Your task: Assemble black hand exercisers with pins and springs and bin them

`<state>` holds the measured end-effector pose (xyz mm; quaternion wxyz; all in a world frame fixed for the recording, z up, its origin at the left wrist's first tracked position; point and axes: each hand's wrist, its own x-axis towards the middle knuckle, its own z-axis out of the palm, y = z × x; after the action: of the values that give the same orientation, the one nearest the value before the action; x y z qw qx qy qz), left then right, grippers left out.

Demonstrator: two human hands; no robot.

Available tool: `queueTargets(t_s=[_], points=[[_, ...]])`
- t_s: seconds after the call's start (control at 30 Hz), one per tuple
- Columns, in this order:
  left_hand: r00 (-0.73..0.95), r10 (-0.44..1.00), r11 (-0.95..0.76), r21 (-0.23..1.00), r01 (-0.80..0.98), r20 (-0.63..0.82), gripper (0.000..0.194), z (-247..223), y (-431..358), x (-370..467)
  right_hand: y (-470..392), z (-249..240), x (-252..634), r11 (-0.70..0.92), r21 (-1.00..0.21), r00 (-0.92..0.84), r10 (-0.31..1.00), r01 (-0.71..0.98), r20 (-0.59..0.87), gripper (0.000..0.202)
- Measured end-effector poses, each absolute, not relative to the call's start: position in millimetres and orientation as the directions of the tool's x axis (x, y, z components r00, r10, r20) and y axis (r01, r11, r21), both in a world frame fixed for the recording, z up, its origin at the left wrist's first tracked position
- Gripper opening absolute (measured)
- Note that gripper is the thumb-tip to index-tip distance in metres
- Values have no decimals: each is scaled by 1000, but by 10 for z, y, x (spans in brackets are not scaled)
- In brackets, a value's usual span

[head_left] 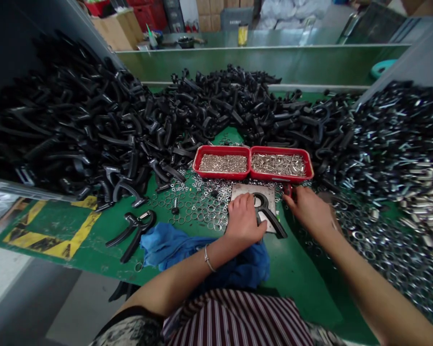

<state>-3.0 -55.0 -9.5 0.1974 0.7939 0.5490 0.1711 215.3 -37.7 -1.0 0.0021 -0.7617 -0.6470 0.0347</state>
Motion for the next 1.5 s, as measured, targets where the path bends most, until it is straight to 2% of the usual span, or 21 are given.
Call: queueTargets(t_s=[0.07, 0.17, 0.23, 0.3, 0.4, 0.43, 0.5, 0.6, 0.77, 1.0, 1.17, 1.27, 1.4, 1.47, 1.5], points=[[349, 935, -335, 480, 811, 62, 71, -107, -507, 42, -335, 9, 2096, -163, -5, 162, 986, 987, -47, 40], [386, 921, -363, 465, 808, 48, 52, -74, -386, -50, -336, 46, 2180, -118, -80, 114, 992, 990, -47, 34], [415, 909, -381, 470, 796, 34, 45, -39, -326, -189, -357, 88, 2257, -109, -238, 111, 994, 965, -5, 30], [451, 892, -396, 502, 769, 14, 43, -19, -297, -330, -380, 144, 2267, -89, -495, 135, 989, 864, 59, 31], [490, 872, -405, 576, 710, 9, 46, -47, -294, -473, -400, 207, 2085, 1, -868, 148, 985, 497, 86, 32], [485, 874, -399, 599, 694, 21, 46, -71, -297, -498, -403, 207, 1980, 25, -933, 144, 986, 358, 82, 30], [461, 886, -383, 635, 671, 47, 45, -124, -301, -525, -405, 167, 1747, 38, -987, 141, 988, 154, 60, 27], [448, 891, -375, 665, 646, 67, 43, -180, -304, -534, -404, 38, 1463, -2, -997, 131, 991, 72, 7, 27], [421, 903, -363, 666, 652, 80, 44, -187, -321, -533, -398, -97, 1348, -17, -991, 134, 991, 134, 1, 29], [406, 912, -340, 675, 655, 65, 43, -201, -321, -530, -410, -16, 1340, -123, -969, 130, 987, 215, -97, 31], [402, 913, -337, 681, 650, 68, 44, -193, -326, -532, -413, 18, 1323, -124, -956, 128, 987, 264, -92, 31], [416, 908, -339, 680, 650, 55, 50, -174, -345, -543, -449, 35, 1313, -79, -915, 107, 993, 395, -39, 27], [434, 900, -342, 675, 653, 36, 58, -150, -365, -559, -450, 51, 1265, 28, -708, -1, 999, 706, 39, 27], [438, 899, -338, 669, 661, 22, 57, -126, -369, -554, -408, 83, 1233, 60, -653, -36, 998, 755, 51, 27], [436, 900, -334, 663, 670, 12, 56, -108, -369, -547, -387, 115, 1217, 78, -662, -52, 997, 745, 59, 26]])
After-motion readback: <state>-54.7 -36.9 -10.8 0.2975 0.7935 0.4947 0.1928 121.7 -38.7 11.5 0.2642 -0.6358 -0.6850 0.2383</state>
